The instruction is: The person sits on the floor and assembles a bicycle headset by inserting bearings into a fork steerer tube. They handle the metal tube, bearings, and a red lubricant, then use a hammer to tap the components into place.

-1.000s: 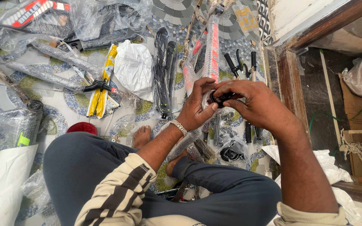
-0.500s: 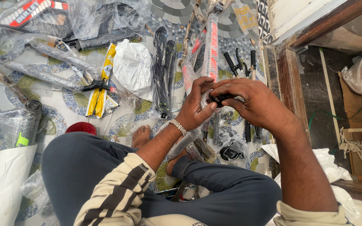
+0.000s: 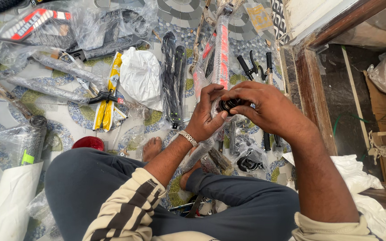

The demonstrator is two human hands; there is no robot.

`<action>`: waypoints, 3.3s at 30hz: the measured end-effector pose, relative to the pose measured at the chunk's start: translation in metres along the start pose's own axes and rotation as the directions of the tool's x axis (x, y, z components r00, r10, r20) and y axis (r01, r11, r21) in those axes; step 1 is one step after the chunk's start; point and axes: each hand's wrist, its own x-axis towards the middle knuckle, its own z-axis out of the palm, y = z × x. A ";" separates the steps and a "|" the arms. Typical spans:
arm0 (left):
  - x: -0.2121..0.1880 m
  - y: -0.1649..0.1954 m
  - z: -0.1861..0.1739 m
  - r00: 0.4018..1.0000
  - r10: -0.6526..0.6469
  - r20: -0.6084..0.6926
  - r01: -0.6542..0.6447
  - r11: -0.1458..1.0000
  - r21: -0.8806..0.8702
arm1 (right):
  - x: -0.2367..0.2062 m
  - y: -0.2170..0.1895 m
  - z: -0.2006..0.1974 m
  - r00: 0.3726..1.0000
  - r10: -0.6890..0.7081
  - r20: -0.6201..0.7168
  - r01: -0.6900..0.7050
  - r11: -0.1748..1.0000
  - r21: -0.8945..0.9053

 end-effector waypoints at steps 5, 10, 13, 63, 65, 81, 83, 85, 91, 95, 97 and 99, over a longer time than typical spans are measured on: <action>-0.001 0.001 -0.001 1.000 -0.023 -0.003 0.023 0.999 -0.022 | -0.001 0.002 0.002 0.992 -0.121 -0.026 0.120 0.993 -0.007; -0.001 0.002 -0.002 1.000 0.005 0.002 -0.005 1.000 -0.014 | -0.002 0.004 0.003 1.000 -0.013 -0.013 0.013 0.999 0.051; -0.001 0.001 -0.002 1.000 0.002 0.002 -0.002 1.000 -0.019 | -0.001 0.005 0.004 1.000 0.002 -0.013 -0.001 0.998 0.056; -0.009 -0.009 -0.006 1.000 -0.001 -0.024 -0.001 0.996 -0.094 | -0.008 0.047 0.102 0.895 0.218 -0.389 0.120 0.722 0.681; -0.010 -0.011 -0.007 1.000 0.006 -0.022 -0.008 0.997 -0.073 | -0.007 0.044 0.104 0.878 0.270 -0.396 0.114 0.685 0.719; -0.008 -0.010 -0.009 0.990 0.139 -0.025 -0.134 0.982 0.131 | -0.006 0.026 0.130 0.752 0.358 -0.554 0.277 0.591 0.758; -0.008 -0.009 -0.009 0.990 0.135 -0.025 -0.131 0.983 0.129 | -0.006 0.024 0.135 0.746 0.374 -0.551 0.311 0.536 0.785; -0.008 -0.008 -0.009 0.990 0.137 -0.019 -0.133 0.983 0.125 | -0.005 0.023 0.138 0.728 0.407 -0.552 0.302 0.532 0.791; -0.008 -0.008 -0.010 0.993 0.119 0.002 -0.118 0.988 0.098 | -0.004 0.025 0.142 0.724 0.414 -0.552 0.299 0.533 0.792; -0.010 -0.010 -0.010 0.996 0.087 -0.013 -0.085 0.988 0.129 | -0.008 0.031 0.139 0.770 0.326 -0.548 0.432 0.365 0.825; -0.012 -0.010 -0.009 0.997 0.078 -0.023 -0.074 0.990 0.119 | -0.011 0.033 0.139 0.782 0.314 -0.538 0.423 0.365 0.829; -0.012 -0.011 -0.009 0.996 0.088 -0.025 -0.085 0.990 0.113 | -0.013 0.033 0.142 0.782 0.334 -0.525 0.443 0.293 0.847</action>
